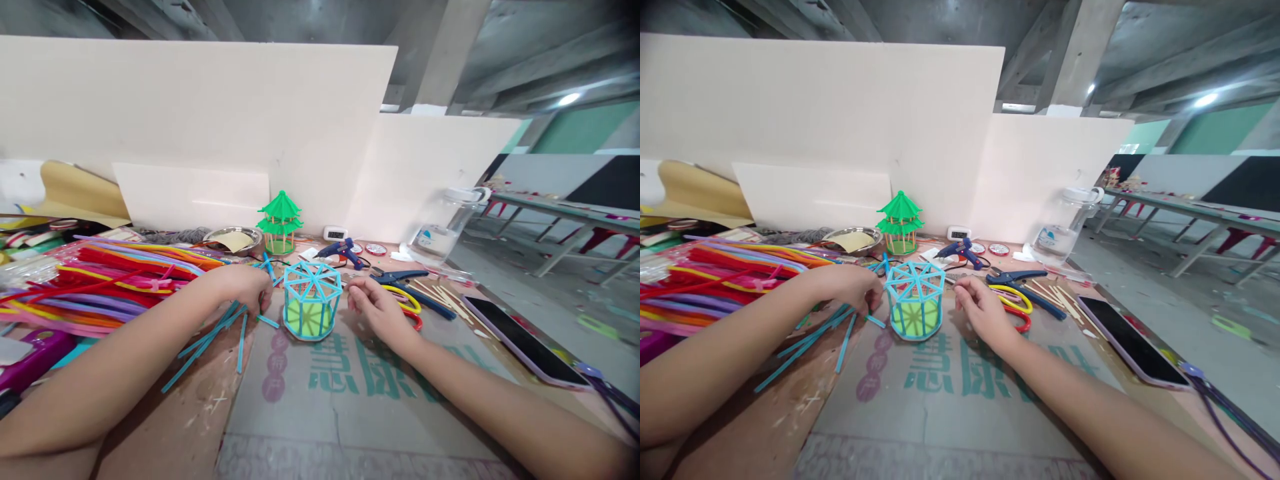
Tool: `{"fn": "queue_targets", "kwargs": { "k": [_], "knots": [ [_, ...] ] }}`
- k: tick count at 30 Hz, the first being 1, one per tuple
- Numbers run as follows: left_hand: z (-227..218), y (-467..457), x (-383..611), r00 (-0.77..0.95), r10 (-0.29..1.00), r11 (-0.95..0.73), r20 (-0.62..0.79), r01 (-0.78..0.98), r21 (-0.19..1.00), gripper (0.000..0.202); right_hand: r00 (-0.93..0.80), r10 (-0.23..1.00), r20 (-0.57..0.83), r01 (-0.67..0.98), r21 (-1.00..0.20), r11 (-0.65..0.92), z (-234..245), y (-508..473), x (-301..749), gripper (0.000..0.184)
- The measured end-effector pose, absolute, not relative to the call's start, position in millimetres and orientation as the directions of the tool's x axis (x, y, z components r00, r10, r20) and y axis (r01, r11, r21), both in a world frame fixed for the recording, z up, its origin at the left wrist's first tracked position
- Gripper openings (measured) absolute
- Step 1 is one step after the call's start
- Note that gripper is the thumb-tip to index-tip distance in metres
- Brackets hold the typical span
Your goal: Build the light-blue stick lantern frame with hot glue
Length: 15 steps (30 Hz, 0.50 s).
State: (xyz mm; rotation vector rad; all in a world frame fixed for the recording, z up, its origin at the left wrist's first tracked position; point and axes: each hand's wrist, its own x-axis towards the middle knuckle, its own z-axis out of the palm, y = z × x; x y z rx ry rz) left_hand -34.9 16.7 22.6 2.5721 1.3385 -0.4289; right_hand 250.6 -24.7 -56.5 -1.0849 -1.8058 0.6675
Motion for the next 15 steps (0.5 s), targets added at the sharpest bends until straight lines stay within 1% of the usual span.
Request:
{"fn": "queue_targets", "kwargs": {
  "k": [3,7,9,12,13,15],
  "knots": [
    [20,12,-32,0.537,0.736,-0.577,-0.412,0.816,0.031,0.024,-0.170,0.880,0.444,0.427,-0.771,0.472,-43,-21,258,0.026],
    [20,13,-35,0.521,0.759,-0.570,-0.391,0.822,-0.010,0.021,-0.097,0.873,0.479,0.449,-0.761,0.468,-9,-9,282,0.025],
    [25,16,-41,0.525,0.778,-0.563,-0.346,0.826,-0.012,0.021,-0.064,0.880,0.471,0.472,-0.763,0.442,8,-3,297,0.024],
    [39,20,-55,0.531,0.807,-0.547,-0.259,0.837,0.011,0.022,-0.042,0.885,0.463,0.555,-0.726,0.406,22,5,317,0.024],
    [44,21,-59,0.540,0.814,-0.546,-0.214,0.837,0.035,0.023,-0.039,0.888,0.457,0.582,-0.713,0.392,24,7,323,0.023],
    [54,21,-64,0.487,0.871,-0.474,-0.068,0.868,0.147,0.019,-0.040,0.900,0.433,0.623,-0.693,0.361,24,10,331,0.023]
  ]
}}
